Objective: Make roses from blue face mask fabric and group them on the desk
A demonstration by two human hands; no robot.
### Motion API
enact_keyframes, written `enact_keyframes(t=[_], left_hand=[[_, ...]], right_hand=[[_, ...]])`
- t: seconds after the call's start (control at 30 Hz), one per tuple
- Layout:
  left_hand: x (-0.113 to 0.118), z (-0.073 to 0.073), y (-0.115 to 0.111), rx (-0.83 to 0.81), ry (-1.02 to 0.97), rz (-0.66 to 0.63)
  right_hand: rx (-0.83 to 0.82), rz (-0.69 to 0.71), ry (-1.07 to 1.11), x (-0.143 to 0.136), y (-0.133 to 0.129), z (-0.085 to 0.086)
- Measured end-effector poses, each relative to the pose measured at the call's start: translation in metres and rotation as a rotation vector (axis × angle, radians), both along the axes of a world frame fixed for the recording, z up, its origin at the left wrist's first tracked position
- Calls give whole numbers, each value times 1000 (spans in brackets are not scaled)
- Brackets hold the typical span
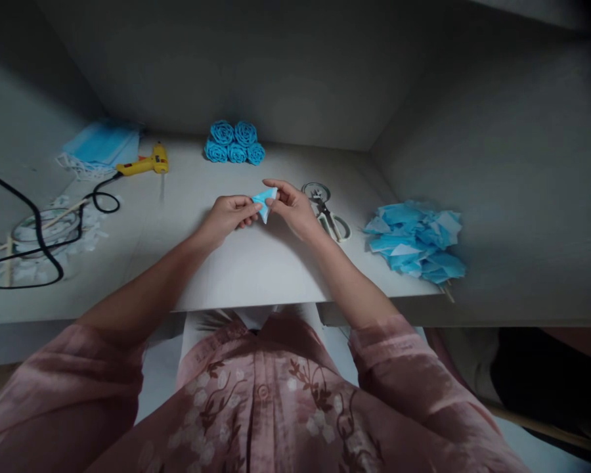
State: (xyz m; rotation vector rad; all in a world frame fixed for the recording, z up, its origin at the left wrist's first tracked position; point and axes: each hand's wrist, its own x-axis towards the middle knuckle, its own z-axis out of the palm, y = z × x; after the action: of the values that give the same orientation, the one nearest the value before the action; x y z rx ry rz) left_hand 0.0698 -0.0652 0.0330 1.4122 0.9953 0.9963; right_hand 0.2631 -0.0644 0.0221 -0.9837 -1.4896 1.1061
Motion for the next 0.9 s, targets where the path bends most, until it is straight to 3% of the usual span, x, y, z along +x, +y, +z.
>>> enact_keyframes(t=[0.4,0.9], left_hand=[[0,3,0,-28,58,22],[-2,1,3,-51,28,-15]], right_hand=[[53,85,35,2,8,-11],[58,61,13,5,11,-14]])
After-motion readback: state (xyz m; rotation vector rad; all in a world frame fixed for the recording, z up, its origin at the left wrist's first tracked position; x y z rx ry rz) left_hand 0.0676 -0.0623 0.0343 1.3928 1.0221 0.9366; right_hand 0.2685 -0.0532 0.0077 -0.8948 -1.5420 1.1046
